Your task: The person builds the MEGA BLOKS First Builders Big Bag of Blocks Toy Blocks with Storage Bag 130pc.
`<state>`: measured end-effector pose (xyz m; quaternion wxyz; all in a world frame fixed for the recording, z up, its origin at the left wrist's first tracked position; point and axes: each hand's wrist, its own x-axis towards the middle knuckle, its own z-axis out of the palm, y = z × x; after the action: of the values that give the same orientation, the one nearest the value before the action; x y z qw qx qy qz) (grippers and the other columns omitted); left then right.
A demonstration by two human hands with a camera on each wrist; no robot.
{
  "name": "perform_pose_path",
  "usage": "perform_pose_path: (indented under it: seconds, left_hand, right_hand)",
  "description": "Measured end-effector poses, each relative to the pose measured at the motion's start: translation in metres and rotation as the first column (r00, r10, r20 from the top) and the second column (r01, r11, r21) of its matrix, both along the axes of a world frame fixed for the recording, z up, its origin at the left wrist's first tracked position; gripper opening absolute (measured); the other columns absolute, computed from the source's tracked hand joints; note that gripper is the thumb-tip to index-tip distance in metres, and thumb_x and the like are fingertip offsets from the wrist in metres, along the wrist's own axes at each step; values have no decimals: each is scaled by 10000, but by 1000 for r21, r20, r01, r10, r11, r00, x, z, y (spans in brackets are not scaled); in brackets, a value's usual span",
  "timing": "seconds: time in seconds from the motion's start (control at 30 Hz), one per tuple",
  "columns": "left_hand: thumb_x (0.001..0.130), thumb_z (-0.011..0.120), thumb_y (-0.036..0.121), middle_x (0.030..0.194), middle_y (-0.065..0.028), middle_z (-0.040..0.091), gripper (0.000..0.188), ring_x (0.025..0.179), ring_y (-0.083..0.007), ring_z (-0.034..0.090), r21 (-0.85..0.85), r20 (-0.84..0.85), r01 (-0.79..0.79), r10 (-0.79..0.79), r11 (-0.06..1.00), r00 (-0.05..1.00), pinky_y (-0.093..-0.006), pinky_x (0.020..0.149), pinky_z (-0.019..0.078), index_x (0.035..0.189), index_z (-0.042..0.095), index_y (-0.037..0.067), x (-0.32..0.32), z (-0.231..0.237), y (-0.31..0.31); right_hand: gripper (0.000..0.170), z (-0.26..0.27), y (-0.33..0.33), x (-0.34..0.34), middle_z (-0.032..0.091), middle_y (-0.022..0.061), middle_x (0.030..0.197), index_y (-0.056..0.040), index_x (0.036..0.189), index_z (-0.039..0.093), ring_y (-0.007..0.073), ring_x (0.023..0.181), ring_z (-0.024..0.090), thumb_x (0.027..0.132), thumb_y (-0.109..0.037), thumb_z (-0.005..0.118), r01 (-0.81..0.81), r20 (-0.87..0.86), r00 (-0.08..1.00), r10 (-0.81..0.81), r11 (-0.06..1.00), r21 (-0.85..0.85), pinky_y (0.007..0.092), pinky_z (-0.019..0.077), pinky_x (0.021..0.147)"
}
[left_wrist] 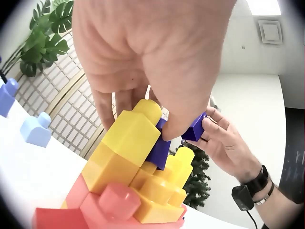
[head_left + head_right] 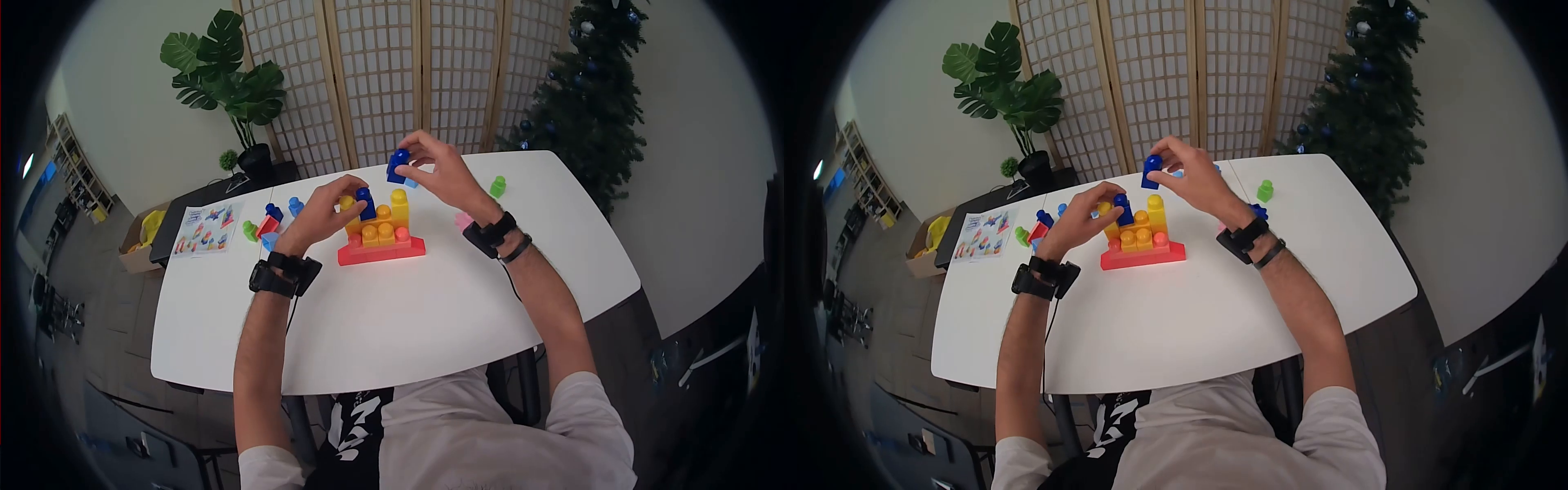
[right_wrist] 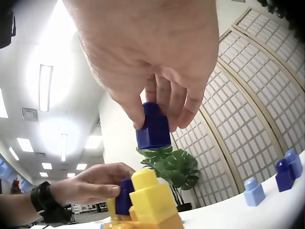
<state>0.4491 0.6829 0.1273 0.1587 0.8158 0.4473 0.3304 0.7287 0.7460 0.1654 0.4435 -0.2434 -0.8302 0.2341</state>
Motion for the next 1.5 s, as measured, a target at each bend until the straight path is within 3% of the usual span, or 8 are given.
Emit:
perform_pose_path:
  seconds: [0.17, 0.43, 0.5, 0.6, 0.87, 1.27, 1.37, 1.5]
  left_hand:
    - [1039, 728, 161, 1226, -136, 713, 358, 1130, -263, 710, -24, 18, -11, 12, 1000, 1000, -386, 1016, 571, 1347, 601, 30, -2, -2, -8]
    - [1016, 720, 88, 1261, -145, 683, 371, 1152, -279, 679, 87, 43, 57, -61, 995, 997, -380, 1036, 533, 1355, 584, 22, 1, -14, -7]
    - [1013, 717, 93, 1270, -155, 681, 370, 1170, -311, 667, 92, 50, 56, -61, 994, 997, -400, 1039, 524, 1351, 586, 22, 0, -16, -7]
    - [1014, 706, 86, 1280, -161, 685, 368, 1182, -336, 665, 114, 49, 58, -64, 992, 997, -416, 1044, 518, 1355, 584, 21, 2, -19, -6]
    - [1031, 709, 94, 1255, -155, 711, 375, 1157, -315, 694, 94, -4, 48, -48, 994, 999, -415, 1023, 547, 1380, 585, 36, 1, -15, -9]
    - [1020, 776, 160, 1079, -53, 722, 372, 961, -152, 675, -117, 81, -62, 71, 991, 994, -316, 953, 575, 1342, 655, 19, 1, -14, -15]
    - [1046, 741, 186, 1218, -101, 725, 379, 1119, -201, 720, -116, 219, 1, 25, 993, 975, -367, 1036, 592, 1373, 619, 38, 1, -32, -10]
    - [1075, 701, 138, 1290, -70, 638, 402, 1189, -130, 614, -146, 327, 68, -17, 987, 945, -312, 1062, 525, 1434, 559, 29, 3, -40, -10]
  right_hand:
    - [334, -13, -13, -19, 752, 127, 1131, -21, 1215, 636, 266, 1057, 752, 943, -122, 802, -78, 84, 994, 71, 993, 91, 375, 598, 948]
    - [348, -36, -15, -26, 733, 140, 1163, -20, 1224, 616, 287, 1113, 729, 958, -148, 802, -88, 199, 976, 90, 996, -18, 397, 570, 999]
    - [322, -45, -20, -28, 741, 197, 1118, 6, 1164, 594, 388, 1075, 732, 924, -81, 791, -94, 203, 975, 86, 995, 31, 438, 575, 944]
    - [334, -51, -16, -28, 733, 211, 1125, 4, 1148, 559, 432, 1094, 710, 919, -70, 791, -116, 178, 978, 106, 992, 43, 456, 566, 931]
    - [388, -49, -21, -30, 714, 210, 1171, -13, 1169, 504, 426, 1133, 701, 933, -102, 799, -109, 216, 971, 101, 994, 26, 463, 557, 951]
    - [430, -59, -17, -30, 647, 205, 1296, -38, 1250, 441, 380, 1235, 655, 991, -161, 761, -115, 250, 962, 113, 993, -4, 449, 514, 1054]
    - [426, -61, -18, -32, 643, 208, 1302, -31, 1247, 440, 384, 1255, 645, 992, -157, 757, -103, 238, 966, 103, 995, -14, 446, 507, 1075]
    - [411, -60, -20, -32, 637, 214, 1317, -11, 1235, 455, 392, 1266, 649, 976, -109, 758, -95, 216, 971, 101, 995, -37, 453, 527, 1068]
